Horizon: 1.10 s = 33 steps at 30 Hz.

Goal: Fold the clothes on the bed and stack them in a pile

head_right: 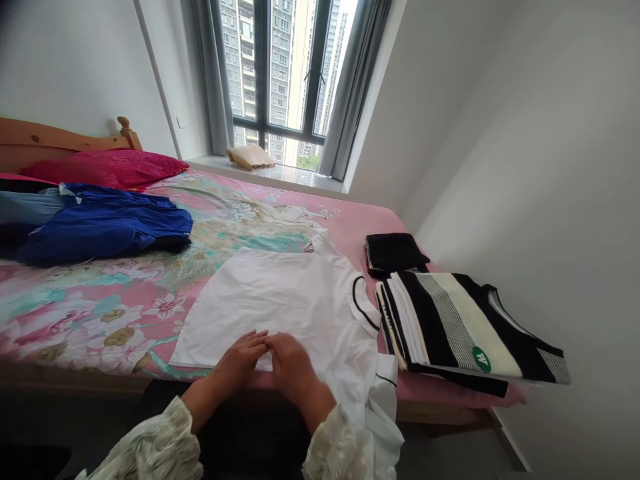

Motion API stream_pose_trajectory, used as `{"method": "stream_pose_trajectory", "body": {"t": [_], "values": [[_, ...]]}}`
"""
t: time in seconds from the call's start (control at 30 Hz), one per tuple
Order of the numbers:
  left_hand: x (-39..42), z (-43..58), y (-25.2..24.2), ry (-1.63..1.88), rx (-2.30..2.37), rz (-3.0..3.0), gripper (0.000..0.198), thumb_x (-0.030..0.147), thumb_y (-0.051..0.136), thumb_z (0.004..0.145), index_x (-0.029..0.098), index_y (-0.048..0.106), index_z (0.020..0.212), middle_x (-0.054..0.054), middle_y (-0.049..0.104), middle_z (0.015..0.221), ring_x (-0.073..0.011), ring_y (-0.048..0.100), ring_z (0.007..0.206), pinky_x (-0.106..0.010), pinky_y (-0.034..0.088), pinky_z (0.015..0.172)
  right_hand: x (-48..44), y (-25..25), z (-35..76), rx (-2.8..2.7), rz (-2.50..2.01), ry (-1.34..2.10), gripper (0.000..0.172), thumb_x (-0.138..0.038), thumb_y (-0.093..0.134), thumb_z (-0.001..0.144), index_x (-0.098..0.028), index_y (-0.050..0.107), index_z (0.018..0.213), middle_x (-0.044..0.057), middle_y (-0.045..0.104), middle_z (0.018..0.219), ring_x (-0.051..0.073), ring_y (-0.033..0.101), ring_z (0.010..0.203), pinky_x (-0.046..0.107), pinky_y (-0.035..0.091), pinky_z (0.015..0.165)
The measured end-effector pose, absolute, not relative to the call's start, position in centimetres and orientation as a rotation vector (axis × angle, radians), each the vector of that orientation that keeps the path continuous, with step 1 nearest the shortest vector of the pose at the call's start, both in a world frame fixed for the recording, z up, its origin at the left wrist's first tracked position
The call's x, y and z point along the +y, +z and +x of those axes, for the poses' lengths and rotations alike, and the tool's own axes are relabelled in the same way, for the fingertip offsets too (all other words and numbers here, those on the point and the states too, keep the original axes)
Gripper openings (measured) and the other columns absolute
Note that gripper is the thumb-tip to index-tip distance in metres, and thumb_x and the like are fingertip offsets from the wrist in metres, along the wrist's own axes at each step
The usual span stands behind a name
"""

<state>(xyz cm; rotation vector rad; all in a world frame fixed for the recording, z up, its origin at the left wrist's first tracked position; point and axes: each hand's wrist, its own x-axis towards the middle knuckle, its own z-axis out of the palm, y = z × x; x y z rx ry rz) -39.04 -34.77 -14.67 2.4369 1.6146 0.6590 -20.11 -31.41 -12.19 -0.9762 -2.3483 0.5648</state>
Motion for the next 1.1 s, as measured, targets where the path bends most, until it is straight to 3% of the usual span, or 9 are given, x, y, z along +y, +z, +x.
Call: {"method": "stream_pose_trajectory", "body": {"t": [0.17,0.27,0.43,0.53,0.7,0.8,0.9,0.97,1.1], "values": [[-34.9,-47.1,-16.6,0.183,2.359,1.937,0.054,0.032,0.038,0.089,0.019,0.04,0.141,-0.01,0.029,0.151,-0.0263,0.024,0.141,-0.059,0.007,0.112,-26.3,-16.7,-12.0,-2.225,-1.79,0.26,0.047,-0.024,0.042,0.088,-0.005,0.051,0.13,0.021,0.046,0.138,0.031,0.034,0.134,0.051,0.022,0.111],[-34.8,-49.9,-16.1,0.084,2.717,1.641,0.055,0.026,0.037,0.087,0.008,0.041,0.139,-0.016,0.025,0.152,-0.0298,0.019,0.142,-0.064,0.003,0.11,-24.8,-17.0,-10.5,-2.142,-1.93,0.179,0.05,-0.023,0.042,0.087,0.002,0.048,0.13,0.026,0.042,0.139,0.033,0.034,0.134,0.051,0.024,0.11],[-30.8,-42.4,-14.2,0.447,2.075,2.31,0.051,0.019,0.036,0.087,0.019,0.046,0.137,-0.008,0.032,0.151,-0.0223,0.025,0.141,-0.048,0.02,0.113,-25.4,-15.6,-18.5,-2.304,-1.364,0.192,0.046,-0.015,0.033,0.089,-0.01,0.05,0.131,0.011,0.046,0.141,0.018,0.031,0.137,0.035,0.026,0.114],[-28.8,-39.5,-14.7,0.407,1.784,2.373,0.049,0.032,0.034,0.091,0.027,0.042,0.139,-0.004,0.034,0.15,-0.022,0.027,0.14,-0.052,0.016,0.114,-24.7,-16.2,-19.3,-2.37,-1.141,0.245,0.045,-0.02,0.037,0.09,-0.014,0.049,0.133,0.01,0.048,0.139,0.02,0.032,0.136,0.041,0.029,0.112],[-27.1,-46.4,-16.6,0.189,2.401,1.862,0.072,0.054,0.038,0.085,0.012,0.032,0.144,-0.014,0.023,0.153,-0.03,0.016,0.143,-0.061,-0.002,0.111,-21.4,-16.7,-11.6,-2.11,-1.923,0.216,0.053,-0.028,0.043,0.088,0.0,0.047,0.132,0.025,0.045,0.137,0.034,0.039,0.13,0.052,0.03,0.107],[-25.8,-48.5,-15.9,0.135,2.611,1.703,0.066,0.047,0.036,0.086,0.008,0.039,0.14,-0.017,0.025,0.152,-0.0317,0.016,0.142,-0.064,0.0,0.109,-20.5,-15.4,-11.4,-2.102,-1.921,0.27,0.046,-0.022,0.039,0.088,-0.002,0.052,0.127,0.022,0.054,0.128,0.028,0.049,0.122,0.042,0.035,0.105],[-24.7,-45.7,-14.7,0.231,2.263,2.086,0.054,0.04,0.034,0.09,0.02,0.045,0.138,-0.009,0.027,0.153,-0.0264,0.019,0.142,-0.057,0.007,0.112,-20.4,-14.8,-15.3,-2.234,-1.671,0.265,0.047,-0.022,0.032,0.091,-0.01,0.048,0.133,0.012,0.048,0.138,0.019,0.038,0.131,0.033,0.026,0.112],[-24.2,-43.6,-14.6,0.274,2.031,2.241,0.05,0.042,0.033,0.091,0.029,0.045,0.138,-0.002,0.027,0.153,-0.0237,0.02,0.142,-0.053,0.006,0.113,-20.1,-15.6,-17.2,-2.276,-1.645,0.321,0.052,-0.03,0.032,0.093,-0.009,0.04,0.139,0.012,0.037,0.146,0.022,0.027,0.138,0.038,0.02,0.114],[-24.2,-44.1,-16.3,0.179,2.271,1.964,0.062,0.053,0.036,0.087,0.025,0.037,0.143,-0.006,0.026,0.154,-0.0282,0.017,0.143,-0.057,0.002,0.112,-17.8,-18.4,-14.8,-2.02,-1.953,0.329,0.07,-0.047,0.038,0.089,-0.003,0.031,0.143,0.018,0.025,0.151,0.031,0.021,0.14,0.049,0.014,0.114]]}}
